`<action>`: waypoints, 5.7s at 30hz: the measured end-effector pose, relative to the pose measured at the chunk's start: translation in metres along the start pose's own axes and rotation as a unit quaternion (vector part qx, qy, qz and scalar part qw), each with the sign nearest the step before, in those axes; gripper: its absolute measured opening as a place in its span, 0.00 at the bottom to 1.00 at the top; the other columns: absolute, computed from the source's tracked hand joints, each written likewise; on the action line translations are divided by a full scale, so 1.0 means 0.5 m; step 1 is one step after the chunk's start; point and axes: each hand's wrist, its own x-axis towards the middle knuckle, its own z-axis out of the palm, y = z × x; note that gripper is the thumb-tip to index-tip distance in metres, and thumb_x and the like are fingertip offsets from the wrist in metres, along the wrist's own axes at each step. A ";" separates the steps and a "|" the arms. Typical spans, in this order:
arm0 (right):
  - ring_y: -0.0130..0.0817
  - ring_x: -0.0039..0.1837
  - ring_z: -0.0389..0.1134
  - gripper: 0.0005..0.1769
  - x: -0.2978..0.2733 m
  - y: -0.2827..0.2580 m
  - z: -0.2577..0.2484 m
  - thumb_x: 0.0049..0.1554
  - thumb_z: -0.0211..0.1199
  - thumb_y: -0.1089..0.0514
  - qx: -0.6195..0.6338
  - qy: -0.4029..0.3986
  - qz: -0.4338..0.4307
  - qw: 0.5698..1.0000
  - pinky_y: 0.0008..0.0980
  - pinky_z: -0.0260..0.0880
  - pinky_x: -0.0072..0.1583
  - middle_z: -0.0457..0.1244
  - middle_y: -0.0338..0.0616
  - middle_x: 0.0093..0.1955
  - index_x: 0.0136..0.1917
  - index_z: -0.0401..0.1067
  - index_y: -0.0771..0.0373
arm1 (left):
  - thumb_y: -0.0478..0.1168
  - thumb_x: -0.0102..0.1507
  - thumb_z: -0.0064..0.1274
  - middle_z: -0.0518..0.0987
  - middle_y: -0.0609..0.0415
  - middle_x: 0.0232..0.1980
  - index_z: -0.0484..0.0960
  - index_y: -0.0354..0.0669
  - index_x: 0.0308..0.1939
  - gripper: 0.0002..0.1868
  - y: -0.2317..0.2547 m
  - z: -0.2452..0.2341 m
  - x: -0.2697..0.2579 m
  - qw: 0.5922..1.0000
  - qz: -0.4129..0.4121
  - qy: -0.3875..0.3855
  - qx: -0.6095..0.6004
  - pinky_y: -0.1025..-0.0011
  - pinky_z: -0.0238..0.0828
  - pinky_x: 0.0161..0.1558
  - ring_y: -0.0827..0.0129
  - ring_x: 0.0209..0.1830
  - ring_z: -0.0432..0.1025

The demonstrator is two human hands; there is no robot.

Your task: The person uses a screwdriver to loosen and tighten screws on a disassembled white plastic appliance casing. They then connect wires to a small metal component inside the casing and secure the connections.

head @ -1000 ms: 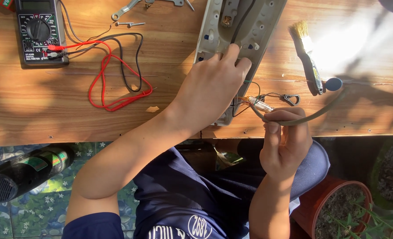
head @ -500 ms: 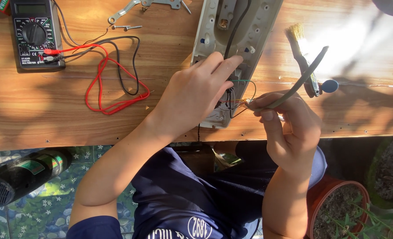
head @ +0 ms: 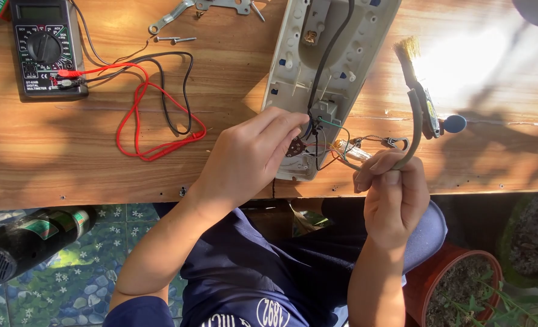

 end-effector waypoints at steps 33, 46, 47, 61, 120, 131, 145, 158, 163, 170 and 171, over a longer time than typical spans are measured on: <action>0.31 0.35 0.61 0.13 -0.019 0.042 0.082 0.71 0.45 0.61 -0.205 0.058 -0.023 0.977 0.26 0.71 0.43 0.55 0.48 0.53 0.54 0.69 0.68 | 0.30 0.72 0.45 0.78 0.50 0.56 0.72 0.35 0.63 0.14 -0.004 0.044 -0.010 0.999 -0.041 -0.025 -0.022 0.66 0.79 0.46 0.60 0.52 0.78; 0.32 0.45 0.65 0.09 -0.008 0.078 0.091 0.69 0.51 0.65 -0.109 0.084 -0.071 0.988 0.27 0.79 0.46 0.59 0.51 0.53 0.61 0.60 0.68 | 0.37 0.75 0.46 0.73 0.57 0.48 0.71 0.44 0.67 0.16 -0.001 0.043 0.010 0.998 -0.021 0.002 0.059 0.68 0.73 0.32 0.65 0.36 0.73; 0.33 0.45 0.65 0.08 -0.003 0.075 0.092 0.68 0.51 0.66 -0.125 0.080 -0.073 0.986 0.27 0.79 0.46 0.60 0.51 0.52 0.61 0.61 0.69 | 0.37 0.75 0.47 0.72 0.57 0.47 0.73 0.45 0.66 0.15 -0.003 0.041 0.018 0.998 -0.020 -0.003 0.060 0.68 0.73 0.30 0.64 0.35 0.73; 0.33 0.41 0.67 0.09 0.030 0.051 0.100 0.69 0.53 0.64 -0.142 0.096 -0.058 0.984 0.26 0.77 0.45 0.62 0.50 0.53 0.61 0.66 0.69 | 0.44 0.71 0.55 0.67 0.57 0.39 0.78 0.46 0.53 0.09 -0.007 0.067 0.048 0.992 -0.016 0.015 0.124 0.67 0.68 0.23 0.65 0.28 0.69; 0.35 0.26 0.57 0.23 0.113 0.033 0.028 0.58 0.72 0.67 -0.422 -0.126 -0.211 0.873 0.28 0.61 0.35 0.53 0.38 0.23 0.67 0.77 0.61 | 0.33 0.66 0.52 0.76 0.56 0.24 0.76 0.40 0.50 0.09 0.002 0.060 0.019 0.988 -0.110 0.092 0.047 0.72 0.75 0.25 0.65 0.22 0.77; 0.27 0.32 0.49 0.19 0.100 0.044 0.021 0.64 0.78 0.61 -0.486 -0.131 -0.184 0.844 0.29 0.49 0.37 0.51 0.31 0.28 0.66 0.79 0.58 | 0.30 0.66 0.52 0.67 0.59 0.39 0.74 0.46 0.45 0.07 0.013 0.028 0.037 0.987 -0.062 0.053 0.137 0.72 0.62 0.21 0.69 0.26 0.66; 0.29 0.31 0.54 0.18 0.099 0.047 0.029 0.63 0.69 0.68 -0.462 -0.135 -0.196 0.854 0.29 0.58 0.41 0.57 0.31 0.28 0.67 0.74 0.66 | 0.25 0.67 0.49 0.76 0.55 0.51 0.76 0.38 0.51 0.10 -0.010 0.006 0.025 0.995 0.000 0.030 0.092 0.70 0.72 0.46 0.66 0.46 0.76; 0.31 0.32 0.56 0.19 0.100 0.059 0.019 0.62 0.64 0.71 -0.438 -0.139 -0.206 0.864 0.30 0.62 0.41 0.59 0.33 0.31 0.66 0.73 0.68 | 0.35 0.71 0.59 0.68 0.59 0.37 0.82 0.46 0.42 0.03 0.010 0.043 0.052 0.960 0.031 0.063 0.272 0.71 0.65 0.31 0.67 0.32 0.64; 0.30 0.32 0.57 0.16 0.101 0.057 0.026 0.66 0.64 0.66 -0.424 -0.130 -0.212 0.871 0.29 0.61 0.41 0.59 0.33 0.32 0.66 0.72 0.68 | 0.32 0.66 0.60 0.70 0.59 0.40 0.81 0.47 0.46 0.07 0.017 0.049 0.048 0.964 -0.012 0.025 0.264 0.69 0.66 0.31 0.65 0.33 0.67; 0.29 0.33 0.60 0.13 0.106 0.048 0.036 0.65 0.68 0.63 -0.446 -0.110 -0.230 0.858 0.30 0.59 0.39 0.59 0.31 0.30 0.63 0.76 0.65 | 0.29 0.64 0.60 0.71 0.59 0.42 0.82 0.47 0.45 0.09 0.019 0.039 0.051 0.965 -0.030 0.000 0.259 0.67 0.66 0.28 0.64 0.34 0.70; 0.29 0.33 0.60 0.13 0.104 0.050 0.036 0.65 0.68 0.62 -0.447 -0.107 -0.230 0.858 0.30 0.59 0.38 0.59 0.31 0.30 0.62 0.76 0.65 | 0.29 0.63 0.59 0.72 0.59 0.43 0.82 0.47 0.48 0.12 0.018 0.039 0.050 0.966 -0.028 -0.011 0.257 0.66 0.68 0.28 0.64 0.35 0.71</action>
